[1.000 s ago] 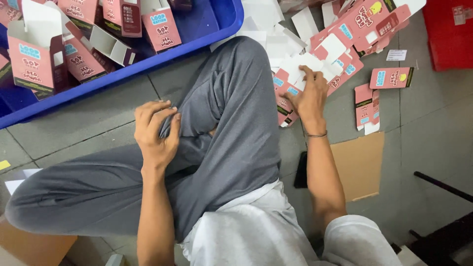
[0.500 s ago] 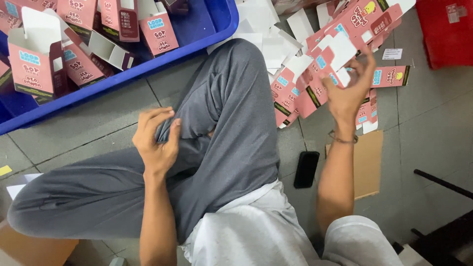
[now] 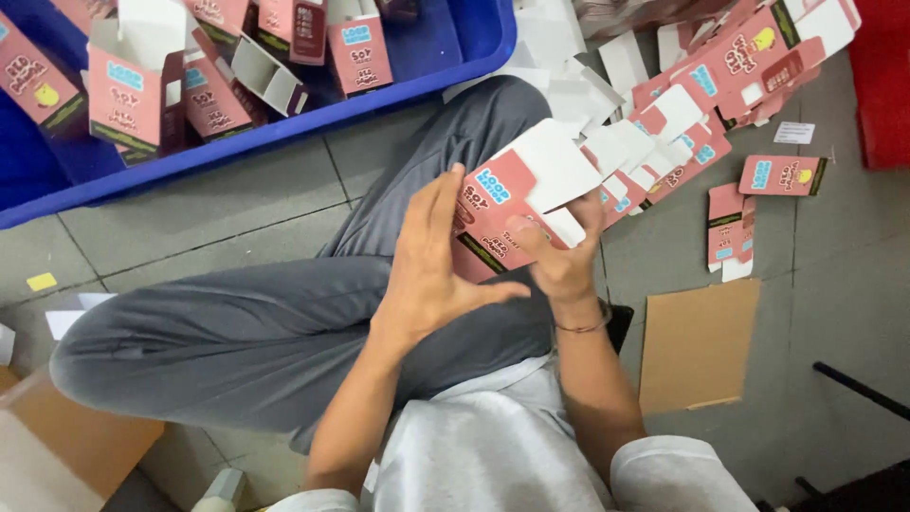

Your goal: Folding small cardboard boxes and placing them into a blue plastic bin.

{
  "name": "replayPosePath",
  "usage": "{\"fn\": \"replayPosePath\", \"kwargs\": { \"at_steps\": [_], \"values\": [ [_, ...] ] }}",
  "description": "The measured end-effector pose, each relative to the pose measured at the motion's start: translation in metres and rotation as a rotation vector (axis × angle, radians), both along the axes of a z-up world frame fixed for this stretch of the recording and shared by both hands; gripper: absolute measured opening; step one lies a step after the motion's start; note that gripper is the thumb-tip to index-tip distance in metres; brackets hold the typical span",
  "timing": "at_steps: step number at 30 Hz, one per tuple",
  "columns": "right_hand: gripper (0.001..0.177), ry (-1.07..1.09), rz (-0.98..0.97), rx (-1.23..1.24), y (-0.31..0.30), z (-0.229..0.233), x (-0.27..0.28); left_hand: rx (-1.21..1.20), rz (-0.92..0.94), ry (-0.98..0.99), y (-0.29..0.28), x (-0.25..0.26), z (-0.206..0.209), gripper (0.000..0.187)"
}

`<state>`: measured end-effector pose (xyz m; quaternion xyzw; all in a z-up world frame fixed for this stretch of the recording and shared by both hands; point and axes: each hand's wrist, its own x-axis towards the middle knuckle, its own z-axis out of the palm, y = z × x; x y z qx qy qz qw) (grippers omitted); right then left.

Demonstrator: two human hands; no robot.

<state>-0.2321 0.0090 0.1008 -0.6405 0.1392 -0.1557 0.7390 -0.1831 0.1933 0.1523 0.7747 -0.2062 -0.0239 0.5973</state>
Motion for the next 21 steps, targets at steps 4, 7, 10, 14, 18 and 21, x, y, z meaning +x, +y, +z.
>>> {"fn": "replayPosePath", "kwargs": {
  "at_steps": [4, 7, 10, 14, 18, 21],
  "values": [
    [0.080, -0.060, 0.107, 0.085, 0.012, -0.013, 0.002, 0.083, 0.050, -0.003, 0.002, -0.001, -0.003, 0.112],
    [0.101, -0.187, 0.388, 0.331, 0.037, 0.016, 0.034, 0.072, 0.091, -0.027, 0.002, -0.001, -0.012, 0.095],
    [0.097, -0.213, 0.393, 0.213, 0.038, 0.019, 0.038, 0.005, 0.126, 0.066, 0.004, -0.007, -0.024, 0.087],
    [0.101, -0.216, 0.378, 0.095, 0.033, 0.012, 0.033, -0.107, 0.150, 0.182, 0.003, -0.008, -0.021, 0.083],
    [0.114, -0.158, 0.364, 0.091, 0.017, -0.006, 0.021, -0.226, 0.077, 0.324, 0.015, 0.000, -0.018, 0.080],
    [0.122, -0.120, 0.349, 0.044, 0.013, -0.009, 0.020, -0.227, 0.006, 0.393, 0.019, 0.002, -0.016, 0.067]
  ]
}}
